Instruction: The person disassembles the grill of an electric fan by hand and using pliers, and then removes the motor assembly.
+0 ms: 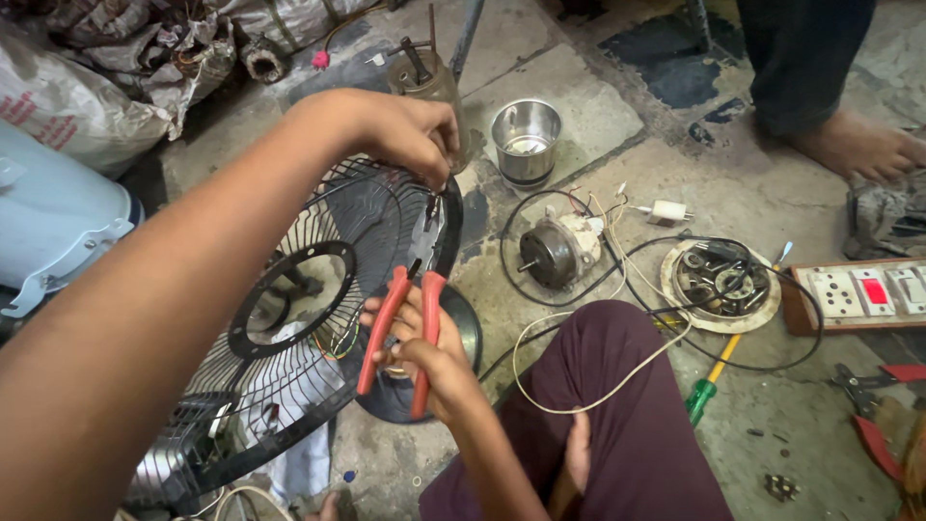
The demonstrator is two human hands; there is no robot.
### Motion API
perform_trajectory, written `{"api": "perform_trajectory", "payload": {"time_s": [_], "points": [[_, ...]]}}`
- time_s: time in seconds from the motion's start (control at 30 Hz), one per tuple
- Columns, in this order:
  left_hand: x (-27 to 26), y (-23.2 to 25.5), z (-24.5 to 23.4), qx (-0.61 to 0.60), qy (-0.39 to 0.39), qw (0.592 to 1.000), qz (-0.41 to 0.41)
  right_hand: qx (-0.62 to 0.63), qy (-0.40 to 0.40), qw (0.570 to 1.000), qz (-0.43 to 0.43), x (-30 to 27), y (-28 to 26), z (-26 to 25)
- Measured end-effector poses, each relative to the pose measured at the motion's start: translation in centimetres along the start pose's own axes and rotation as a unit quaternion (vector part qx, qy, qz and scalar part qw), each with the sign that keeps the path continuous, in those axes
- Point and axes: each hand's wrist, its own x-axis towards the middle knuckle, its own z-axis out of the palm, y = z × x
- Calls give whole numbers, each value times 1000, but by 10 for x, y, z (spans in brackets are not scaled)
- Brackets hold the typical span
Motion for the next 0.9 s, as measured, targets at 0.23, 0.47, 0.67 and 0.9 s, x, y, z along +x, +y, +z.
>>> {"api": "perform_trajectory", "payload": {"time_s": [0.23, 0.47, 0.67, 0.9], "points": [[3, 0, -3, -3, 6, 999, -31, -34, 17, 999, -16, 10, 10, -4], [11, -17, -5, -114, -37, 992, 47, 42, 23, 998, -34, 16, 21, -5], [10, -16, -7, -104, -33, 994, -16, 161, -58, 985, -22, 17, 13, -1], [5, -10, -7, -130, -49, 990, -8, 544, -221, 810, 1, 11, 14, 34]]}}
